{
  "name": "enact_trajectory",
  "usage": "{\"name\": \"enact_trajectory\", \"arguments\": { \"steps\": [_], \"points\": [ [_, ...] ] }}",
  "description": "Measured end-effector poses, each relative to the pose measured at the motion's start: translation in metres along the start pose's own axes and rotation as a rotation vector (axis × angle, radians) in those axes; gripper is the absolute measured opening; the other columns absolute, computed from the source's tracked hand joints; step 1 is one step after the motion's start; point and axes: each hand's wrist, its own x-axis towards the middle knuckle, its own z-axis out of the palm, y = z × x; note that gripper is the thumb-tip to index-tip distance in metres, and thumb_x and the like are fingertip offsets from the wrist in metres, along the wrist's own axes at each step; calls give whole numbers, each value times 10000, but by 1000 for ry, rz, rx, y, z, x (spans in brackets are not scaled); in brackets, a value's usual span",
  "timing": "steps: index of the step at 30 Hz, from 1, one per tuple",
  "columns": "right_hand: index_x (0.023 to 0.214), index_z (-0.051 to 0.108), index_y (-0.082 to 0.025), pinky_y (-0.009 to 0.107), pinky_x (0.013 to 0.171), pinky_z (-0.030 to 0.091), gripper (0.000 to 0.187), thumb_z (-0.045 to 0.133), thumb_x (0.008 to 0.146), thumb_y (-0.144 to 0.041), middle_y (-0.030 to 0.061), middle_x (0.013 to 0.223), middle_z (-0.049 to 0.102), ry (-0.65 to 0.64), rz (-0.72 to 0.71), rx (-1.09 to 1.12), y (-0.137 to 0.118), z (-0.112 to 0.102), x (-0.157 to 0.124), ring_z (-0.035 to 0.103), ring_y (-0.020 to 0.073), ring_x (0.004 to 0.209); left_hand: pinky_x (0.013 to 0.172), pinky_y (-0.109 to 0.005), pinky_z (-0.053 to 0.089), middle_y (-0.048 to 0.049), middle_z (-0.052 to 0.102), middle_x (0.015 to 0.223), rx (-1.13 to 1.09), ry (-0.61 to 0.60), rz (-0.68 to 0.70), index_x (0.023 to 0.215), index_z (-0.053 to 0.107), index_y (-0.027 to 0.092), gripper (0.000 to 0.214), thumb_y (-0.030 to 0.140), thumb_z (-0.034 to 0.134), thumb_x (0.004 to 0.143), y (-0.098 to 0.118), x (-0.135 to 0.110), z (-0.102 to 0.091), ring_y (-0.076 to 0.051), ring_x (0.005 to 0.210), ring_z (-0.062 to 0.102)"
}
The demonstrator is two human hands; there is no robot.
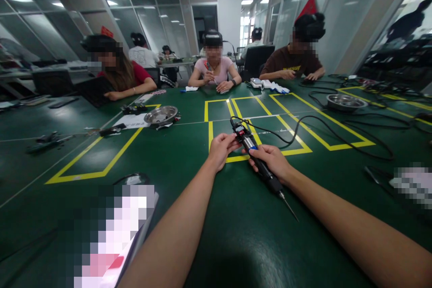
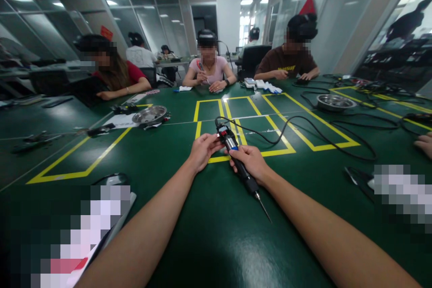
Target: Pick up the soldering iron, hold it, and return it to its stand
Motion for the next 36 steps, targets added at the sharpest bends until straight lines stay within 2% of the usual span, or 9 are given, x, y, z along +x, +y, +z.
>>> {"name": "enact_trajectory", "arguments": {
  "steps": [6, 15, 22, 29, 36],
  "points": [
    [625, 390, -186, 228, 429, 402, 429, 741, 760, -392, 37, 686, 683, -4, -19, 25, 1, -1, 1, 577, 123, 466, 898, -472, 542, -91, 719, 811, -25, 1, -1, 735, 471, 148, 264, 215, 722, 783, 1, 0, 0, -192, 789, 716],
    [637, 346, -197, 224, 415, 390, 455, 741, 765, -384, 44, 683, 683, -27, -2, 82, 2, -5, 1, 581, 129, 463, 940, -466, 522, -175, 726, 943, -78, -48, -70, 832, 589, 84, 98, 159, 653, 844, 1, 3, -4, -235, 880, 720],
    [648, 381, -194, 220, 405, 376, 431, 744, 759, -398, 39, 671, 676, -40, 9, 73, 0, -5, 0, 574, 127, 461, 954, -469, 515, -162, 728, 931, -75, -49, -75, 806, 600, 81, 103, 151, 663, 845, -1, 3, -5, -222, 861, 720],
    [633, 299, -200, 226, 403, 375, 493, 735, 778, -379, 46, 743, 700, -70, -1, 89, 2, -6, 0, 579, 130, 467, 968, -455, 511, -130, 720, 890, -46, -19, -36, 761, 567, 91, 195, 201, 720, 811, -4, 5, -5, -202, 871, 711],
    [631, 316, -201, 228, 405, 384, 482, 741, 767, -385, 38, 682, 682, -74, 10, 82, 1, -8, -1, 580, 133, 465, 956, -458, 513, -103, 709, 871, -4, -39, -45, 780, 560, 103, 227, 246, 735, 801, -6, 4, -5, -186, 815, 711]
  ]
}}
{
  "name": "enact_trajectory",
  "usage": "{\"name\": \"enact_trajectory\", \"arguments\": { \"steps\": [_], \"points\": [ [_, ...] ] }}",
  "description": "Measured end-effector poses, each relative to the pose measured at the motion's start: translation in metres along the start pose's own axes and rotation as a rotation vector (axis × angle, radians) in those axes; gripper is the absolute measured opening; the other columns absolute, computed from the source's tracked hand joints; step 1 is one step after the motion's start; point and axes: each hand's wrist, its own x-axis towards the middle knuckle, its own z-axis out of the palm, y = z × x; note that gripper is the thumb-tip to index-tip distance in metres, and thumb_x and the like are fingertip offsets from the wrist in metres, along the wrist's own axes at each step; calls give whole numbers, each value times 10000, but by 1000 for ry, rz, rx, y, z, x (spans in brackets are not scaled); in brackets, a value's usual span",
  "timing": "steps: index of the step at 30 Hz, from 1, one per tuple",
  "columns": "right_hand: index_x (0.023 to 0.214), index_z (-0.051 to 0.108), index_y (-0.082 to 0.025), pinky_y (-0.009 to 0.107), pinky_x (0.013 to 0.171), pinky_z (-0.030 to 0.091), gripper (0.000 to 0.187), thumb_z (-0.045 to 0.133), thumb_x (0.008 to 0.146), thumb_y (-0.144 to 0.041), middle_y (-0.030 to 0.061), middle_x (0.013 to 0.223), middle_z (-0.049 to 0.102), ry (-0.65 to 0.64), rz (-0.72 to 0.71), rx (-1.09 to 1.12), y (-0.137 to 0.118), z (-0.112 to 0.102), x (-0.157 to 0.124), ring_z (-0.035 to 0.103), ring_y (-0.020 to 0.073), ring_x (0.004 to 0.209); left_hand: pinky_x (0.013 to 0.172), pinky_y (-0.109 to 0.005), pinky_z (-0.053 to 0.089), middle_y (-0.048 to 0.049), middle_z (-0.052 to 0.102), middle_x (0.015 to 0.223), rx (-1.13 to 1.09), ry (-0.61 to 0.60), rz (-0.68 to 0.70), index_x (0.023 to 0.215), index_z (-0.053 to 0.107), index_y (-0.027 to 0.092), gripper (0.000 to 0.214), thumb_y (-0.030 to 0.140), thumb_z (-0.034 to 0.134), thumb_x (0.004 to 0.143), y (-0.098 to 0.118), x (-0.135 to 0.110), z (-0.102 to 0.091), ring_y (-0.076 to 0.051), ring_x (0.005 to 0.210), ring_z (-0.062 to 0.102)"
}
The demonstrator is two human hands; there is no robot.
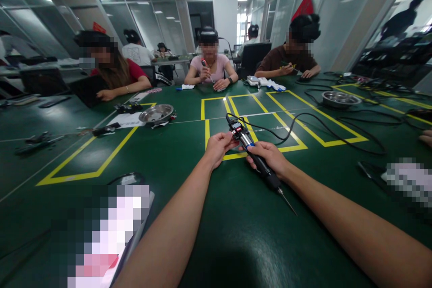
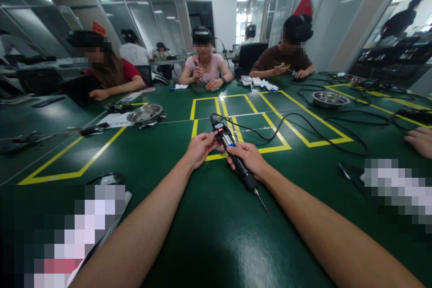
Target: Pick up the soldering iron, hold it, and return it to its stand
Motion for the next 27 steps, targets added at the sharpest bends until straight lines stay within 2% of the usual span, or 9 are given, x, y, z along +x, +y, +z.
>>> {"name": "enact_trajectory", "arguments": {
  "steps": [3, 7, 10, 15, 21, 27],
  "points": [
    [625, 302, -202, 234, 413, 402, 512, 760, 734, -401, 37, 702, 688, -1, 11, 14, -1, 0, 0, 584, 131, 469, 962, -440, 511, -113, 709, 942, -26, -60, -15, 883, 606, 98, 192, 230, 724, 810, 2, 0, -2, -195, 879, 705],
    [625, 315, -203, 229, 408, 399, 506, 761, 720, -422, 39, 684, 681, -15, 26, -1, -1, -1, -1, 580, 127, 463, 964, -401, 507, -116, 702, 1049, -14, -184, -35, 1029, 639, 115, 253, 247, 707, 824, 6, -2, -5, -196, 942, 693],
    [626, 337, -200, 228, 406, 398, 480, 752, 732, -416, 52, 706, 691, -25, 12, -15, -1, -1, -1, 580, 125, 463, 970, -390, 499, -122, 700, 1072, -10, -212, -35, 1050, 649, 113, 273, 257, 705, 824, 6, -2, -6, -197, 959, 687],
    [620, 313, -197, 226, 395, 392, 507, 754, 729, -423, 72, 803, 720, -26, 6, -17, -3, 2, -2, 576, 115, 456, 956, -390, 506, -130, 700, 1064, -30, -184, -35, 1037, 663, 98, 259, 235, 703, 821, 5, -2, -7, -197, 939, 689],
    [618, 301, -201, 223, 399, 388, 517, 753, 733, -424, 49, 705, 695, -10, -4, -35, -2, 2, -1, 573, 120, 451, 900, -396, 534, -134, 714, 1008, 2, -133, -12, 1025, 664, 84, 236, 218, 678, 831, 4, -1, -2, -195, 873, 699],
    [614, 301, -204, 222, 395, 382, 504, 741, 748, -410, 33, 635, 666, -14, -8, -45, -1, 0, 0, 570, 127, 447, 817, -354, 567, -117, 717, 950, 79, -89, 24, 1016, 669, 88, 247, 252, 688, 831, 1, 0, 2, -174, 781, 703]
  ]
}}
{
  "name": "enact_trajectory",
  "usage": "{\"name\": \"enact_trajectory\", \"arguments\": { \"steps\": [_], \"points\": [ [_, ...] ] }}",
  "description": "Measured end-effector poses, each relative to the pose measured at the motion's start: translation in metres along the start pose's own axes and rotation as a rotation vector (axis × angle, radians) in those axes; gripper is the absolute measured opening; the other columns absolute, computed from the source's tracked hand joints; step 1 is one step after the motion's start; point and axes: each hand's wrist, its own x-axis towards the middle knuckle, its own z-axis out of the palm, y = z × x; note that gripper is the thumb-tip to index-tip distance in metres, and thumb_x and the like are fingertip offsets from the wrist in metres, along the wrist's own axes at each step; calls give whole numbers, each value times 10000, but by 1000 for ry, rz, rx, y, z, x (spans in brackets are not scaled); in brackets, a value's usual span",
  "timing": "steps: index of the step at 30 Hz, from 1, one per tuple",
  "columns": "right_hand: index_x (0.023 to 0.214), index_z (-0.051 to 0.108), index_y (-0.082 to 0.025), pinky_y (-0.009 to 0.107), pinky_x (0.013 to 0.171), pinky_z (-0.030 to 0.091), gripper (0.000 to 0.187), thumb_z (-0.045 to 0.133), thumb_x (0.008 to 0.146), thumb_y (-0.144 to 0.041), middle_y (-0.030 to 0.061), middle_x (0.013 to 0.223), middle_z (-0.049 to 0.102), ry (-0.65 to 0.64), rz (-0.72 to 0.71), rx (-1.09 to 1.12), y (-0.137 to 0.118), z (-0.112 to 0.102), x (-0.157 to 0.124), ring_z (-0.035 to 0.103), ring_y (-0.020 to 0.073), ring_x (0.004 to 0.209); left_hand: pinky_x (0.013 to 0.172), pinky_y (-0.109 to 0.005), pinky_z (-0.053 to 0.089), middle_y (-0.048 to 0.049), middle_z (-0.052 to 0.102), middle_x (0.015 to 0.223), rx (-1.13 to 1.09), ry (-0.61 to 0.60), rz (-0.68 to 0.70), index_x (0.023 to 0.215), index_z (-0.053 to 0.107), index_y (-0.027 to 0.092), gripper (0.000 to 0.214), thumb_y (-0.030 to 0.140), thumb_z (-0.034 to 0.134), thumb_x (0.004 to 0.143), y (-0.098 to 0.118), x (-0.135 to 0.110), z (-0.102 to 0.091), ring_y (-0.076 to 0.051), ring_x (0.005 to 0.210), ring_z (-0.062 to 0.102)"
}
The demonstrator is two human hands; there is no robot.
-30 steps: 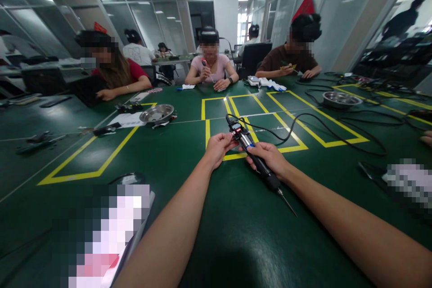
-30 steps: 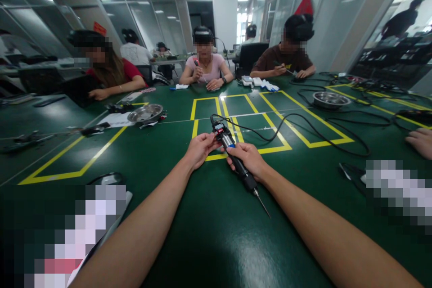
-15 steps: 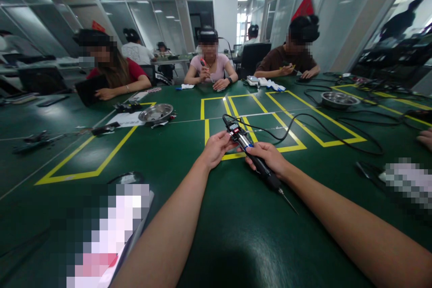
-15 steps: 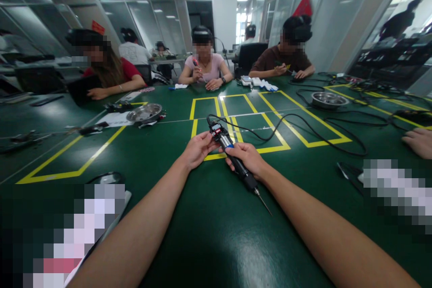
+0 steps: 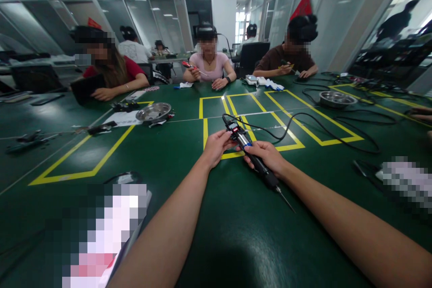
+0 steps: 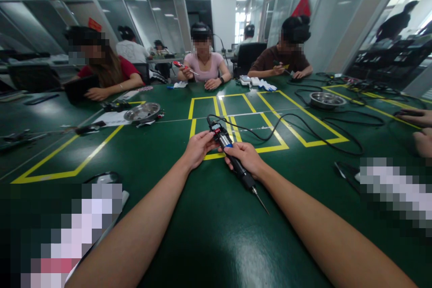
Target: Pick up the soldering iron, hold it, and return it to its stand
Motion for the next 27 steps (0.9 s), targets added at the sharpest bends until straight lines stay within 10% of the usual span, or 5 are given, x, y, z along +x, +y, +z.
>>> {"name": "enact_trajectory", "arguments": {
  "steps": [10, 15, 21, 27],
  "points": [
    [608, 406, -193, 229, 400, 408, 438, 758, 720, -429, 34, 621, 658, 191, -15, -156, -7, -15, 10, 563, 124, 443, 821, -391, 580, -160, 714, 964, 136, 69, -13, 1101, 579, 100, 372, 326, 703, 833, -4, 0, 7, -220, 797, 729],
    [590, 431, -194, 257, 458, 443, 401, 742, 725, -409, 46, 626, 657, 382, 57, -545, -41, -89, 16, 583, 148, 486, 804, -371, 584, -151, 703, 934, 116, 92, -17, 1043, 567, 94, 285, 223, 706, 829, 0, -2, 4, -210, 799, 727],
    [661, 657, -127, 286, 631, 409, 157, 668, 766, -243, 157, 756, 686, 506, 292, -1710, -109, -176, 11, 645, 199, 669, 645, -286, 580, -63, 662, 809, 213, 23, 33, 966, 611, 105, 266, 143, 763, 751, 3, -8, 6, -154, 651, 698],
    [690, 719, -36, 356, 664, 330, 50, 680, 693, -6, 288, 840, 665, 630, 218, -1857, -135, -211, 2, 645, 227, 784, 628, -285, 583, -59, 650, 812, 280, 7, 48, 957, 618, 113, 174, 116, 690, 798, 1, -7, 5, -170, 680, 704]
  ]
}}
